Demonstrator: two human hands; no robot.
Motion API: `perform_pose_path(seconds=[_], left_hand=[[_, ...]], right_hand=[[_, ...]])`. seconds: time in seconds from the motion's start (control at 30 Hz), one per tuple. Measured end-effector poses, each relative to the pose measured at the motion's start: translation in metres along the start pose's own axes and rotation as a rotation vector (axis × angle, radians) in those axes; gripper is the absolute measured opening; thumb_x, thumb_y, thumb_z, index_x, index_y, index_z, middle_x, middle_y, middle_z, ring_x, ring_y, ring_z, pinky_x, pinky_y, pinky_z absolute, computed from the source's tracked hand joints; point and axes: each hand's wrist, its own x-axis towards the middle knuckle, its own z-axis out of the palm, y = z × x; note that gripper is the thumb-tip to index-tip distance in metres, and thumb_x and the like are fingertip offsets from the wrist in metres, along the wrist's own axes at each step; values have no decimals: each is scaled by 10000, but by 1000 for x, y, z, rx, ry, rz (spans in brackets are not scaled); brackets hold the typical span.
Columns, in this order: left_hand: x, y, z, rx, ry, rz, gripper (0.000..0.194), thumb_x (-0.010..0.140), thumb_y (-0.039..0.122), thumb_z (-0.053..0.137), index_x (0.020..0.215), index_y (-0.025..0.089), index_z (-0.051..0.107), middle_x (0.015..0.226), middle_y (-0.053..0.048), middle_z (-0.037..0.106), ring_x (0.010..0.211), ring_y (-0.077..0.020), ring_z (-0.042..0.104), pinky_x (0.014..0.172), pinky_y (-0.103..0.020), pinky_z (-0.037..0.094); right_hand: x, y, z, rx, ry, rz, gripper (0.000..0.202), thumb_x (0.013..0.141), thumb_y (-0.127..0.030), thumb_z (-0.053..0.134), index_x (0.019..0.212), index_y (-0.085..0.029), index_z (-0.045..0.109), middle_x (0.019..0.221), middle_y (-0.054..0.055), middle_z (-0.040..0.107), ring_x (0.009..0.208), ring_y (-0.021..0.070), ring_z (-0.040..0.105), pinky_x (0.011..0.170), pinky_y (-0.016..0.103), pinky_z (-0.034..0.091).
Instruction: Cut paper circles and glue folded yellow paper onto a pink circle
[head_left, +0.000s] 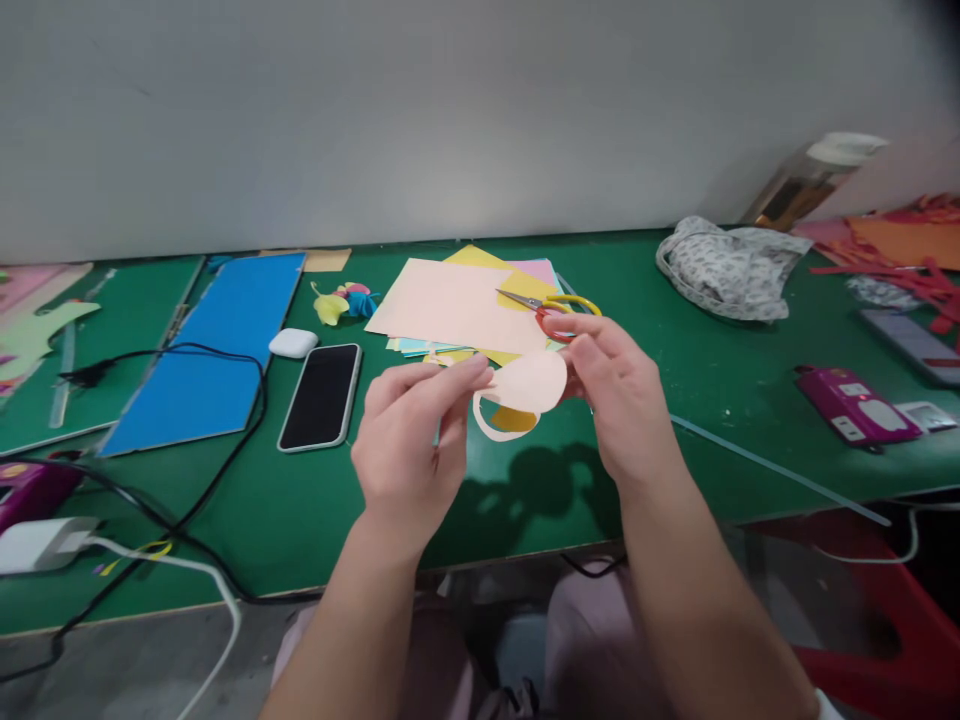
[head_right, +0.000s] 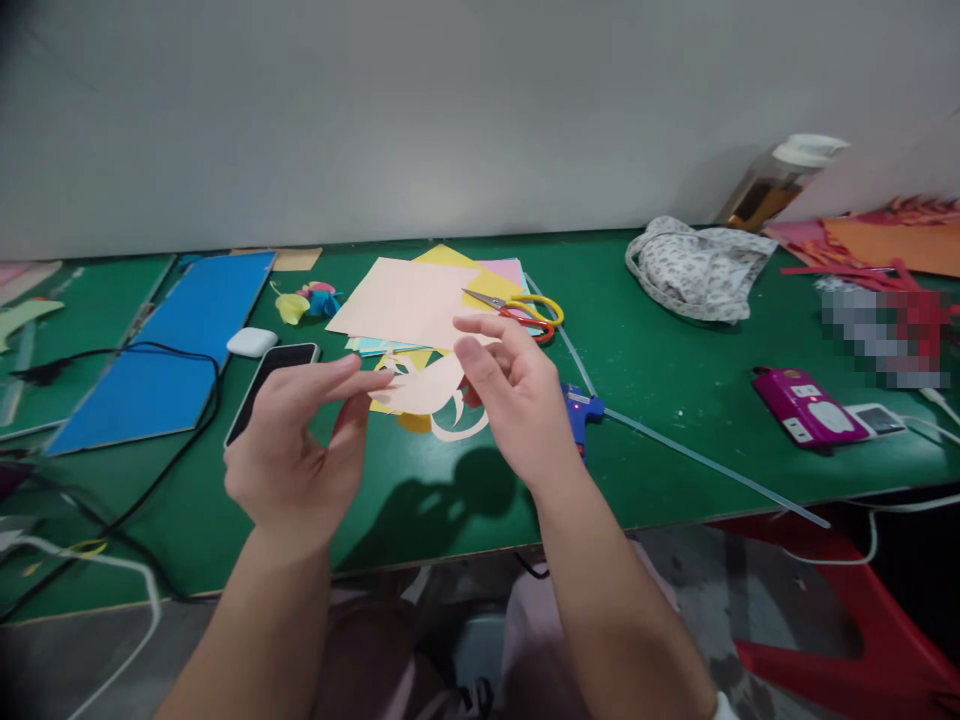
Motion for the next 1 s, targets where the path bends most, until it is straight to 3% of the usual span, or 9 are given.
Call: perform_pose_path(seconds=[0.1,0.17,0.23,0.37,0.47,0.6,0.73,1.0], left_hand=[[-1,-2,1,59,10,87,497,746,-9,617,1150,280,596,852,15,715,796,-147,618,749,-280,518],[-2,-2,3,4,18,55,460,762,12,610,1141,272,595,876,4,709,810,-151,621,747,-287,518],[-3,1,6,-82,56,-65,421,781,43,606,1139,262,582,964,-20,685,829,-152,621,735,-292,514],[-4,11,12,-223,125,-397,277,801,132,630,1058,221,581,987,-28,615,794,-115,596,684,-241,492],[-3,20,16,-334,46,-587,75,868,255,568,897,199,608,796,7,619,709,-91,581,628,-195,468],[-4,26,19,-397,-43,-693,142,834,304,615,747,191,618,672,27,606,625,-83,548,580,-187,434],[-4,25,20,-369,-7,-728,135,794,292,660,714,189,625,641,37,591,583,-77,523,557,-188,428],[1,18,18,-340,175,-784,118,762,284,693,807,178,670,713,12,660,648,-97,620,614,-193,504]], right_hand=[[-2,-3,0,18,-34,14,210,862,-365,593,1041,-258,614,680,-34,572,542,98,540,465,202,469],[-4,-5,2,7,-50,-16,205,834,-255,622,1038,-259,608,672,-43,558,542,95,525,454,193,457],[-6,-6,5,-34,-11,-66,183,837,-191,597,1009,-253,614,665,-47,550,528,90,510,437,188,443],[-10,-4,12,-222,221,-247,140,865,-148,553,916,-239,647,748,-33,614,558,89,555,494,211,490],[-12,0,16,-328,312,-366,168,868,-137,559,954,-247,653,863,-19,660,686,121,633,601,248,554],[-13,5,19,-356,335,-436,192,863,-123,574,979,-257,647,918,-22,677,782,136,663,656,251,583],[-14,6,22,-334,302,-421,189,860,-143,585,997,-265,632,931,-30,680,714,118,667,602,232,584],[-16,3,23,-207,118,-170,102,868,-227,572,965,-254,555,827,-27,655,551,115,638,529,256,540]])
